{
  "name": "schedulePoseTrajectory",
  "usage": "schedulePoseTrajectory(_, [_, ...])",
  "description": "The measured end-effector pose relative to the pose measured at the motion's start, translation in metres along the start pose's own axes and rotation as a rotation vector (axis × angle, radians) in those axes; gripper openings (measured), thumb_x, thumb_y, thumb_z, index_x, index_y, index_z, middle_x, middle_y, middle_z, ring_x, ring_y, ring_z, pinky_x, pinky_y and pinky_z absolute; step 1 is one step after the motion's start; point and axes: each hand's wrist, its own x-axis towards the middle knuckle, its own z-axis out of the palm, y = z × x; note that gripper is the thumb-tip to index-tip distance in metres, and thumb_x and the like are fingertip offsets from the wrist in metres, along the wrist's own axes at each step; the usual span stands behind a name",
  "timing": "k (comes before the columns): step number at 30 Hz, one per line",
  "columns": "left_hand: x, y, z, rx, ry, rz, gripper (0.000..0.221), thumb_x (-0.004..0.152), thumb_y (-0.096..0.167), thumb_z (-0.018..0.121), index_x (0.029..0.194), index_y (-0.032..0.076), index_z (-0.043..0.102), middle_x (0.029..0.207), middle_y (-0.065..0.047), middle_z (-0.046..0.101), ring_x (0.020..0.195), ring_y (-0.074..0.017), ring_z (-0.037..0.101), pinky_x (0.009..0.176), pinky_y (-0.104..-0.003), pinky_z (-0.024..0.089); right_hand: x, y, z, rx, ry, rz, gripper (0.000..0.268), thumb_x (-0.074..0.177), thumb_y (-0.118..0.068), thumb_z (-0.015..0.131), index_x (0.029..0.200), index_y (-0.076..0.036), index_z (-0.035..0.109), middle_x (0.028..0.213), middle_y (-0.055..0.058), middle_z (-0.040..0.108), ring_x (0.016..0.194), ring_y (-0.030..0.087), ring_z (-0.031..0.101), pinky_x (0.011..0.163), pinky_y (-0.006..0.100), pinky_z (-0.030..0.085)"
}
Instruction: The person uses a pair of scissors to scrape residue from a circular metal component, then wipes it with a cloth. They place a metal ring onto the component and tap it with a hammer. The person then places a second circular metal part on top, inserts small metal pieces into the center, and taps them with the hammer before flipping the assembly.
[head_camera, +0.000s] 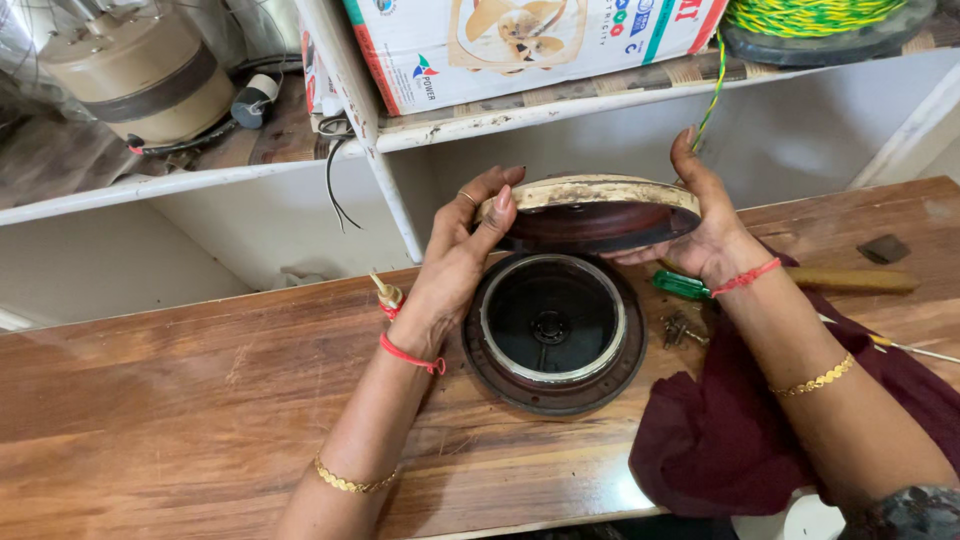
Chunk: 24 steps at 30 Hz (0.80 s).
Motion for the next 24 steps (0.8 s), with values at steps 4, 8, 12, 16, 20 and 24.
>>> schedulePoseTrajectory(4, [-0.006,0.003,-0.004,0.154,-0.071,0.089,0.056,0.108,0.038,0.052,0.148,-0.001,0.049,0.15,-0.013,0.058,0.143,-0.021,0.046,0.122,-0.035,0.033,0.003,0.006,-0.009,0.023,-0.014,-0.021,0.117,0.07,-0.091,0.043,0.147,-0.003,0.049,0.145,0.028,0.058,0.125,0.052,0.06,0.098,0.073,0.044])
schedulePoseTrajectory(8, [-0.018,-0.001,-0.007,0.243,-0.096,0.194,0.048,0.111,0.036,0.051,0.141,0.0,0.058,0.153,-0.014,0.055,0.153,-0.024,0.038,0.124,-0.039,0.03,0.008,0.01,-0.011,0.019,0.05,-0.072,0.123,0.073,-0.091,0.045,0.143,0.01,0.051,0.138,0.032,0.063,0.118,0.047,0.065,0.092,0.067,0.05])
schedulePoseTrajectory(12, [-0.018,-0.009,-0.006,0.194,-0.058,0.202,0.045,0.111,0.036,0.054,0.137,0.001,0.061,0.15,-0.016,0.059,0.151,-0.0289,0.043,0.126,-0.041,0.031,0.011,0.014,-0.009,-0.043,0.138,-0.08,0.117,0.062,-0.089,0.049,0.141,-0.003,0.049,0.131,0.025,0.065,0.111,0.044,0.067,0.086,0.066,0.052])
schedulePoseTrajectory(16, [-0.026,-0.008,-0.004,0.192,-0.048,0.224,0.042,0.11,0.031,0.058,0.14,0.002,0.063,0.15,-0.018,0.059,0.153,-0.0318,0.041,0.128,-0.044,0.03,0.012,0.015,-0.006,0.022,0.036,-0.084,0.117,0.074,-0.088,0.047,0.137,0.011,0.053,0.131,0.03,0.065,0.116,0.041,0.066,0.094,0.055,0.053])
schedulePoseTrajectory(20, [-0.047,-0.01,0.001,0.33,-0.04,0.24,0.042,0.106,0.025,0.06,0.142,0.003,0.062,0.163,-0.022,0.044,0.157,-0.0329,0.033,0.129,-0.047,0.024,0.009,0.02,-0.006,0.128,-0.14,-0.113,0.106,0.086,-0.082,0.046,0.136,0.012,0.055,0.132,0.028,0.064,0.121,0.037,0.064,0.103,0.047,0.052])
schedulePoseTrajectory(24, [-0.08,-0.025,0.003,0.242,0.038,0.179,0.053,0.107,0.026,0.059,0.155,0.005,0.049,0.176,-0.023,0.017,0.165,-0.0341,0.016,0.132,-0.047,0.019,0.0,0.03,-0.005,-0.089,-0.255,-0.281,0.086,0.1,-0.068,0.044,0.132,0.011,0.058,0.135,0.028,0.061,0.129,0.037,0.061,0.11,0.05,0.051])
